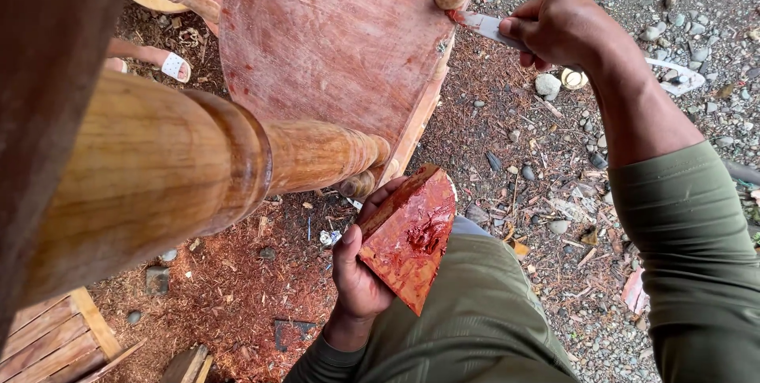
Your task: The person uses a knife to scrape red wax from a block and applies it to the underside of a wooden table. They spread the wax across the surface and around the legs of the table, then scrape the remaining wax from the block.
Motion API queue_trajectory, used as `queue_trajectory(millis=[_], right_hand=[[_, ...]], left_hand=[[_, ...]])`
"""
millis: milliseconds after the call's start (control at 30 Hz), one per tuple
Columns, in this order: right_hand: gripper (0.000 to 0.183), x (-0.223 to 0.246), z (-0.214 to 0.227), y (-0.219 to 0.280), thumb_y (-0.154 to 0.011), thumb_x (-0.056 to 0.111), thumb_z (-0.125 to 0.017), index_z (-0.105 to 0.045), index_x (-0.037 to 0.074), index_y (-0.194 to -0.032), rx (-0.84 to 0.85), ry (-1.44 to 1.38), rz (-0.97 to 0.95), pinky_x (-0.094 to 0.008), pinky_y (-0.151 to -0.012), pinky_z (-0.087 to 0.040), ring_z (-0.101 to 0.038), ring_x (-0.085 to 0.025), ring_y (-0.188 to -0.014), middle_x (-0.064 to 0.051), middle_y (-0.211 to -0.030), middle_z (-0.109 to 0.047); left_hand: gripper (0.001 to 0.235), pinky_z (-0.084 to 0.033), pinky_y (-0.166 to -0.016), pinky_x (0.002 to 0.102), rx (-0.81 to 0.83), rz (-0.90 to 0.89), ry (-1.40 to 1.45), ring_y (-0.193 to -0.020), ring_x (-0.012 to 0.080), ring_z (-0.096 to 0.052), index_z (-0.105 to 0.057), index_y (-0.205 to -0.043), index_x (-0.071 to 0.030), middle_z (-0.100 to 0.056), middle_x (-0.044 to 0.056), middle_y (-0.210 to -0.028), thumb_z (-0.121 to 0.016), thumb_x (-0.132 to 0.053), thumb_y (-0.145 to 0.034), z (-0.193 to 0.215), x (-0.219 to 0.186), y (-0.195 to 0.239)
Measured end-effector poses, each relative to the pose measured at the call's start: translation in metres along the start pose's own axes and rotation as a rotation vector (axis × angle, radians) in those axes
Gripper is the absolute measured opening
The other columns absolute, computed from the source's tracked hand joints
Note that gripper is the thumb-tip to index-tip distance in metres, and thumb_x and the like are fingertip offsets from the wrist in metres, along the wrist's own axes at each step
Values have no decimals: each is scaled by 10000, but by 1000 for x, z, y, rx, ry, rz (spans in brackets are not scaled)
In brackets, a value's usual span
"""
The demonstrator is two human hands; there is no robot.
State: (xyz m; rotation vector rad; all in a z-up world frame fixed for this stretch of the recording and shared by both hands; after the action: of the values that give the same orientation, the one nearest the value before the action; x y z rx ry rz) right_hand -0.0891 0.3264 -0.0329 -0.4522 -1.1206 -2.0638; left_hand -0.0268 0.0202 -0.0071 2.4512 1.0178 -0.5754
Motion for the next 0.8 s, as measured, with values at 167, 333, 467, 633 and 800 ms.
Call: queue_trajectory(millis=[167,333,467,633,800], right_hand=[[339,6,3,4,-985,247,-533,-639,52,-729,11,73,-52,-289,-497,-386,-496,-157,-458,-81,-556,-579],[387,13,6,3,-964,299,-525,-654,61,-687,16,179,-112,-308,-485,-333,-482,-165,-480,-91,-552,-600],[451,37,14,22,-966,306,-506,-705,37,-665,-20,447,-128,-405,-635,-461,-569,-219,-559,-91,-586,-659],[233,13,7,42,-1025,393,-447,-606,275,-902,-359,779,155,-387,-543,-453,-563,-291,-633,-89,-707,-593],[248,-6,-7,22,-1071,344,-473,-668,274,-935,-599,893,427,-236,-387,-309,-353,-107,-396,26,-496,-433]], left_hand=[[607,-352,-1001,419,-1,16,30,-1204,283,-426,-386,-1295,18,-439,193,-1308,-512,-374,-850,-2,0,-2],[540,-317,-1026,428,16,-59,-1,-1227,276,-405,-443,-1260,-2,-448,166,-1309,-485,-388,-884,-1,-4,-7],[575,-330,-1015,421,-13,-63,37,-1211,285,-418,-414,-1280,29,-451,182,-1300,-494,-365,-869,-2,-7,-6],[545,-321,-1026,427,-8,-59,60,-1217,272,-414,-433,-1261,9,-457,158,-1298,-505,-366,-872,6,-2,0],[554,-311,-1034,420,1,-50,38,-1221,273,-406,-418,-1269,20,-448,168,-1302,-495,-361,-875,6,-3,1]])
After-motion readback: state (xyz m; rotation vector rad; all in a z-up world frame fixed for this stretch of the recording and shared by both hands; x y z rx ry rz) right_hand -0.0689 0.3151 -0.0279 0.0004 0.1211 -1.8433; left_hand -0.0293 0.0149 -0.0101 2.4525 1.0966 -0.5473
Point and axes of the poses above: each hand's wrist, its own y-axis away from the middle knuckle, its own z-axis out of the back of the hand, x = y × z, the point moved 3 cm from there along -y, towards the middle knuckle
